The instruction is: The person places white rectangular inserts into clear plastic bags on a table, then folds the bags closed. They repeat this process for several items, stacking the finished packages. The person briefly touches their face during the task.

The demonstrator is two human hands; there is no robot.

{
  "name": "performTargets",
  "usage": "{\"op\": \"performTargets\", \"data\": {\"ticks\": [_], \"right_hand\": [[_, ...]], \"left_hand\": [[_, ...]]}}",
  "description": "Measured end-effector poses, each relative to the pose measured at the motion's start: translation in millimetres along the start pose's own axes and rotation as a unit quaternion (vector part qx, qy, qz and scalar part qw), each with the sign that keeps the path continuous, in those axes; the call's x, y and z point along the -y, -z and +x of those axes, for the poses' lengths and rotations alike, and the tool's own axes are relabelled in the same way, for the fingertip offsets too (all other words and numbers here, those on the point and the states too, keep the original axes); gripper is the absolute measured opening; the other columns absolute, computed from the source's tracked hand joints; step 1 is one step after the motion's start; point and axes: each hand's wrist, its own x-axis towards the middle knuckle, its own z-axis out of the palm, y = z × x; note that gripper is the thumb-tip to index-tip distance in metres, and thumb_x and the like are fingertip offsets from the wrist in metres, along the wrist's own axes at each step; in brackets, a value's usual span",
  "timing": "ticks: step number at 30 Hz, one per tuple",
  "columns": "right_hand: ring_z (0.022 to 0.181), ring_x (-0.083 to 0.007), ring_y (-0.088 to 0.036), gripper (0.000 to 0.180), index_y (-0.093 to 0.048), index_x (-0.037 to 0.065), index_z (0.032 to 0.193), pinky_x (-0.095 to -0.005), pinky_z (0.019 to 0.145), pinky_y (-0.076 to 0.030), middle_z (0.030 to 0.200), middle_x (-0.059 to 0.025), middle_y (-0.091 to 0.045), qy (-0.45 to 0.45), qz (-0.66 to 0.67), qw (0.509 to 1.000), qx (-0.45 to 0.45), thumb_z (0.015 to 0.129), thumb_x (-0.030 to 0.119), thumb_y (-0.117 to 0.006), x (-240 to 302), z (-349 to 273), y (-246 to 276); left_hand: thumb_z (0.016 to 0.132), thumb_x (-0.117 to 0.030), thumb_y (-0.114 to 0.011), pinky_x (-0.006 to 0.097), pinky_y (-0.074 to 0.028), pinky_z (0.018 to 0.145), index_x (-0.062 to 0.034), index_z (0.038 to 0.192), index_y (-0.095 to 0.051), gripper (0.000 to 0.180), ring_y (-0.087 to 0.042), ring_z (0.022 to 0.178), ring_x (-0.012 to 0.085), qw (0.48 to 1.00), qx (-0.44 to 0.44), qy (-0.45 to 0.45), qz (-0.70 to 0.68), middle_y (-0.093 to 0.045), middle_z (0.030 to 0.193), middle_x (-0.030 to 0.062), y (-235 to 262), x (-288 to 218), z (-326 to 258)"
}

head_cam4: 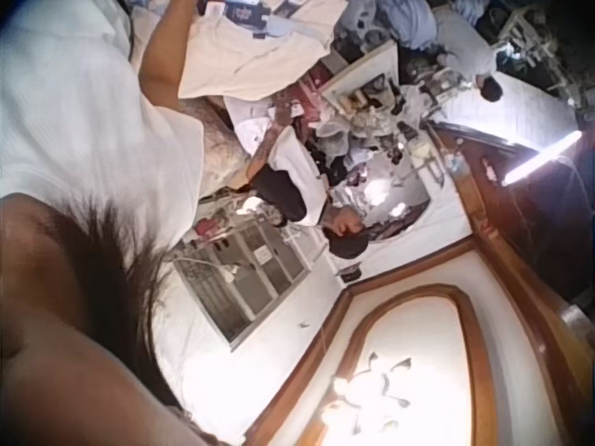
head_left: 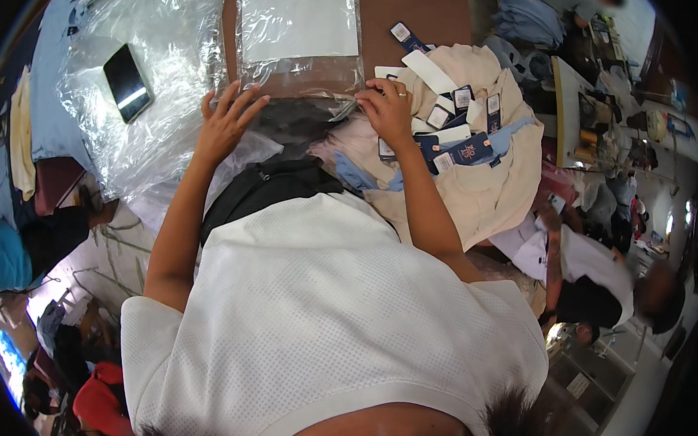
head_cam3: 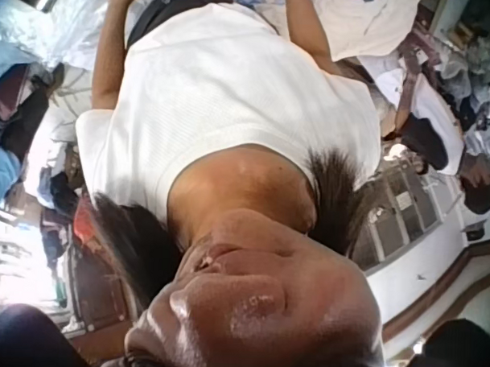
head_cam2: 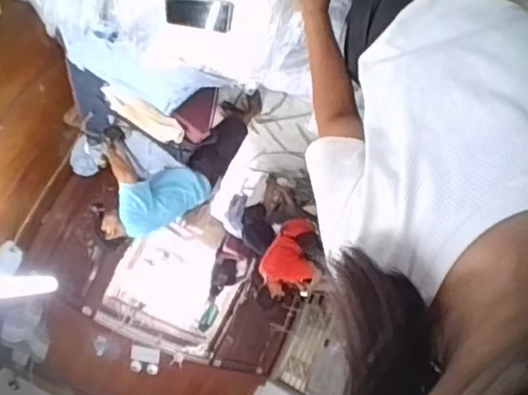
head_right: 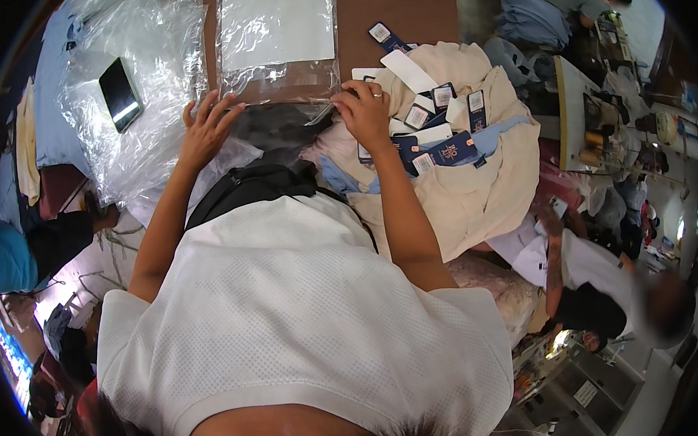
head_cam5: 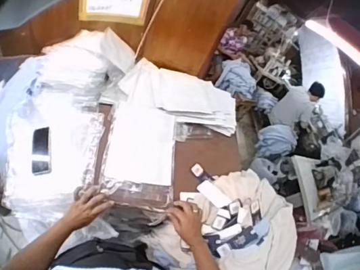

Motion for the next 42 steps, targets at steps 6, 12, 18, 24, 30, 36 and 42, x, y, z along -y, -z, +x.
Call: {"op": "performTargets", "data": {"ticks": [6, 12, 18, 24, 30, 36, 42], "right_hand": [[0.102, -0.023, -0.048, 0.014, -0.066, 0.018, 0.085, -0.0407, 0.086, -0.034, 0.104, 0.0022, -0.056, -0.055, 0.047, 0.997, -0.019, 0.075, 0.028, -0.069, 3, 2, -2], [0.103, -0.0232, -0.048, 0.02, -0.067, 0.015, 0.086, -0.0428, 0.086, -0.034, 0.104, 0.0016, -0.056, -0.103, 0.05, 0.993, -0.01, 0.079, 0.034, -0.066, -2, 1, -9], [0.102, -0.0245, -0.048, 0.024, -0.068, 0.012, 0.086, -0.0436, 0.085, -0.035, 0.104, 0.0, -0.056, -0.118, 0.051, 0.992, 0.005, 0.082, 0.035, -0.063, -5, 6, -11], [0.099, -0.028, -0.049, 0.02, -0.066, 0.012, 0.082, -0.0454, 0.081, -0.038, 0.101, -0.0025, -0.055, -0.127, 0.026, 0.991, -0.028, 0.078, 0.031, -0.067, 0, 9, -18], [0.094, -0.0314, -0.051, 0.019, -0.062, 0.011, 0.073, -0.0452, 0.076, -0.042, 0.097, -0.0064, -0.054, -0.127, 0.009, 0.991, -0.044, 0.071, 0.027, -0.072, 1, 14, -22], [0.087, -0.0323, -0.052, 0.016, -0.061, 0.009, 0.077, -0.0422, 0.075, -0.042, 0.092, -0.0093, -0.055, -0.101, 0.032, 0.989, -0.104, 0.069, 0.018, -0.072, 1, 13, -30], [0.083, -0.0316, -0.052, 0.014, -0.059, 0.009, 0.083, -0.0421, 0.074, -0.04, 0.089, -0.0097, -0.054, -0.118, 0.043, 0.981, -0.146, 0.071, 0.008, -0.068, 5, 14, -30]], "left_hand": [[0.078, -0.016, -0.061, 0.047, -0.015, 0.105, -0.0254, 0.116, -0.055, 0.039, -0.039, 0.126, 0.0163, 0.999, -0.031, 0.022, 0.01, -0.048, 0.132, -0.0099, -16, 3, -2], [0.079, -0.026, -0.066, 0.048, -0.013, 0.106, -0.0214, 0.1, -0.059, 0.023, -0.041, 0.124, 0.0168, 0.996, -0.07, 0.036, -0.03, -0.051, 0.128, -0.0106, -13, 1, 0], [0.08, -0.029, -0.066, 0.047, -0.016, 0.103, -0.0187, 0.093, -0.06, 0.018, -0.042, 0.121, 0.0199, 0.988, -0.091, 0.078, -0.097, -0.053, 0.125, -0.0057, -3, -5, 3], [0.081, -0.032, -0.065, 0.047, -0.023, 0.093, -0.0127, 0.079, -0.064, 0.02, -0.043, 0.112, 0.0266, 0.971, -0.118, 0.163, -0.13, -0.053, 0.113, 0.0033, 13, -17, 17], [0.081, -0.035, -0.064, 0.049, -0.023, 0.089, -0.0102, 0.077, -0.066, 0.025, -0.043, 0.109, 0.0265, 0.969, -0.076, 0.198, -0.124, -0.053, 0.11, 0.0038, 10, -17, 23], [0.078, -0.038, -0.066, 0.048, -0.026, 0.084, -0.0093, 0.075, -0.065, 0.029, -0.043, 0.104, 0.0258, 0.971, -0.075, 0.209, -0.088, -0.052, 0.108, 0.0033, 4, -13, 27], [0.073, -0.043, -0.07, 0.047, -0.027, 0.084, -0.0123, 0.085, -0.064, 0.033, -0.043, 0.103, 0.0259, 0.964, -0.04, 0.254, -0.074, -0.052, 0.108, 0.0043, 12, -18, 31]]}}
